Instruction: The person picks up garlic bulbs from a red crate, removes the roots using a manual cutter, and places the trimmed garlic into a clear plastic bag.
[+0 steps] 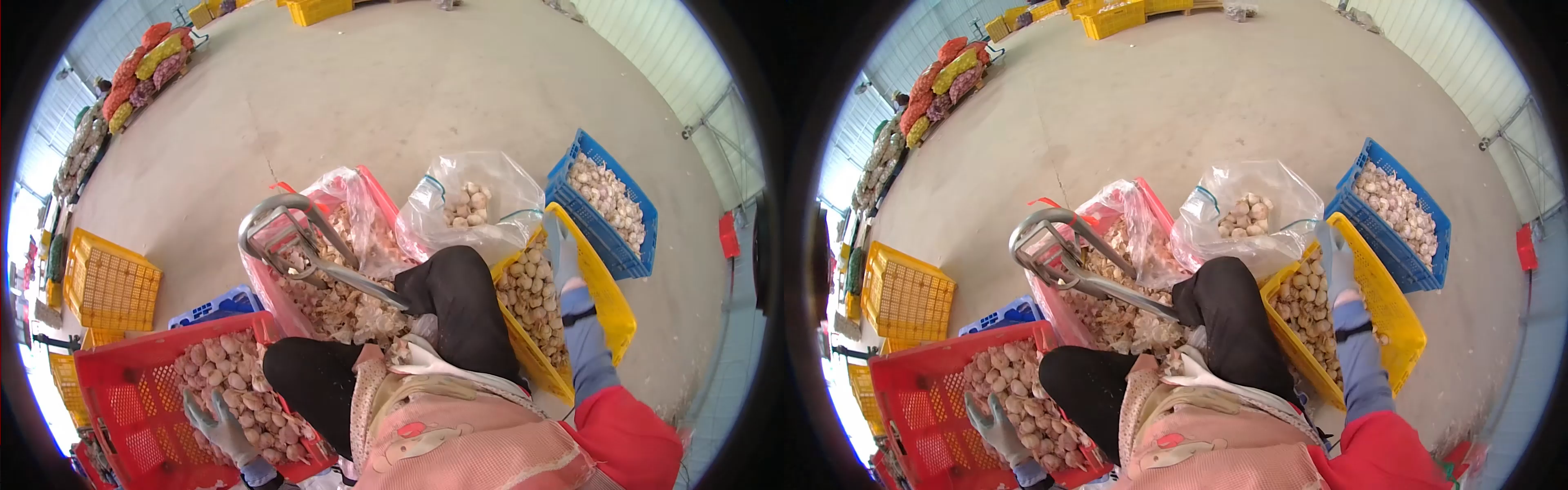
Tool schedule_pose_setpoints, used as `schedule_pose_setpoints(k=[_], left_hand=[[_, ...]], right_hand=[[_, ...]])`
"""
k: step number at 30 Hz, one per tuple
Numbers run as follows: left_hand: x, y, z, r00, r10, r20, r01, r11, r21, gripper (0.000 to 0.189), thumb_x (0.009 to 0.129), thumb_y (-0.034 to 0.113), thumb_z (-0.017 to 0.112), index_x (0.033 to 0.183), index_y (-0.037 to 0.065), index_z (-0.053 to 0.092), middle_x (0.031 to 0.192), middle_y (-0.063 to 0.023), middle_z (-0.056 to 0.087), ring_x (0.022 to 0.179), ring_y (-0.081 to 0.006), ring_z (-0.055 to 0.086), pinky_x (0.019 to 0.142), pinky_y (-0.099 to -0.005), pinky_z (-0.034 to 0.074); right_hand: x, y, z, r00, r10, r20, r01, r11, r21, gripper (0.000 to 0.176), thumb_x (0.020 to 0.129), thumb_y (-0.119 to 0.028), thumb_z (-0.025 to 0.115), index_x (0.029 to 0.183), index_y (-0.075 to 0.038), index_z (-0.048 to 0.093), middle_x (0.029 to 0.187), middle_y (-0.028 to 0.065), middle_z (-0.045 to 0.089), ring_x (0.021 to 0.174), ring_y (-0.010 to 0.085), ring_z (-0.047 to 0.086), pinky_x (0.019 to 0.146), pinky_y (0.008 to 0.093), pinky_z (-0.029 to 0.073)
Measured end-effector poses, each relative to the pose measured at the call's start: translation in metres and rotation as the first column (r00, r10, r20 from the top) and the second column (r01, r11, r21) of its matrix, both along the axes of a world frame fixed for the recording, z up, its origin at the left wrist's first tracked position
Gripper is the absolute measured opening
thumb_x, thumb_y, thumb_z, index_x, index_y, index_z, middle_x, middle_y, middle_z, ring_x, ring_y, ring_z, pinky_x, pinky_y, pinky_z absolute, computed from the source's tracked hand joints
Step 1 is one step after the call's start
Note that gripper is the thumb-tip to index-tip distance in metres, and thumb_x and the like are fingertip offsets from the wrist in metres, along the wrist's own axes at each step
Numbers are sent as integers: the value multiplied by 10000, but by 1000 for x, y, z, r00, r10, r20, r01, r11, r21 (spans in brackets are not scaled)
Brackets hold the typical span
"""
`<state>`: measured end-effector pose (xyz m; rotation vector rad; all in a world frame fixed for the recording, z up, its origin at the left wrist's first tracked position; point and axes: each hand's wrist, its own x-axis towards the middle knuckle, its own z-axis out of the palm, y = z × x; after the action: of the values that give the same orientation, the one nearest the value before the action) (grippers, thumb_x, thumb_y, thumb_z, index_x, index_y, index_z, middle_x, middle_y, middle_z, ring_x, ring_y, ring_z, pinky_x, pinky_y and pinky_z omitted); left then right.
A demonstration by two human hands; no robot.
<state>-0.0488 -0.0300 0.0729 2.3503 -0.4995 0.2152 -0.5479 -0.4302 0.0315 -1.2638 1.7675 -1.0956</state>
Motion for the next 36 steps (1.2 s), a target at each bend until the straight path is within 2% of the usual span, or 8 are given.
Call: schedule_pose_setpoints(k=[5,6,9,13,21,24,31,36], left_hand=[[17,-79,-29,911,-311,-271,203,910,-362,541,929,7,633,1437,6,446,1412,-79,504,1200,-155,493,991,-285,428],[16,-100,-30,871,-405,-278,244,847,-472,530,932,1,628,1432,2,452,1384,-80,526,1152,-143,521,965,-273,443],[26,-139,-32,755,-560,-341,304,760,-575,468,932,-14,618,1386,4,506,1133,-58,618,942,-95,580,831,-233,482],[35,-143,-37,768,-540,-344,301,779,-550,427,939,-6,611,1358,-30,529,1139,-75,643,943,-102,593,832,-236,494],[-3,-58,-51,859,-403,-316,223,850,-477,389,959,6,589,1341,-46,539,1257,-90,615,1047,-121,586,905,-255,496],[-36,-7,-42,911,-242,-333,36,853,-521,358,955,18,601,1306,-48,577,1228,-93,632,1056,-136,592,913,-261,496],[-50,96,-64,858,42,-512,-354,771,-529,323,928,96,670,1241,19,644,1079,-39,680,806,-89,640,666,-209,517],[-12,97,-93,923,-16,-384,-205,825,-526,336,899,74,677,1228,9,649,1015,-51,701,804,-121,653,690,-237,519]], right_hand=[[-1,-79,-68,928,-18,-373,110,968,227,674,771,-555,763,1167,-18,668,1023,145,692,883,230,659,775,321,513],[-25,-97,-127,992,-70,106,29,938,347,616,724,-509,811,1078,-21,685,925,115,691,755,205,646,656,311,509],[46,-56,-69,991,-26,131,0,981,195,447,739,-405,809,949,-31,685,819,61,662,632,154,592,551,294,467],[74,1,18,992,127,-15,-123,981,149,236,813,-272,738,833,-45,677,758,5,625,612,88,526,546,273,430],[-6,45,-5,992,129,0,-127,978,166,300,911,-263,662,1042,5,692,860,32,675,731,126,593,637,293,477],[-16,34,-22,856,310,-415,-386,915,-113,354,989,-234,573,1209,39,625,1121,119,677,975,170,620,832,304,491],[11,70,1,976,212,59,-193,954,-228,410,1012,-229,549,1282,79,568,1238,109,625,1103,166,576,965,287,439],[9,101,-3,975,219,50,-209,966,-153,416,1012,-250,550,1280,67,577,1227,106,626,1094,177,577,963,291,439]])
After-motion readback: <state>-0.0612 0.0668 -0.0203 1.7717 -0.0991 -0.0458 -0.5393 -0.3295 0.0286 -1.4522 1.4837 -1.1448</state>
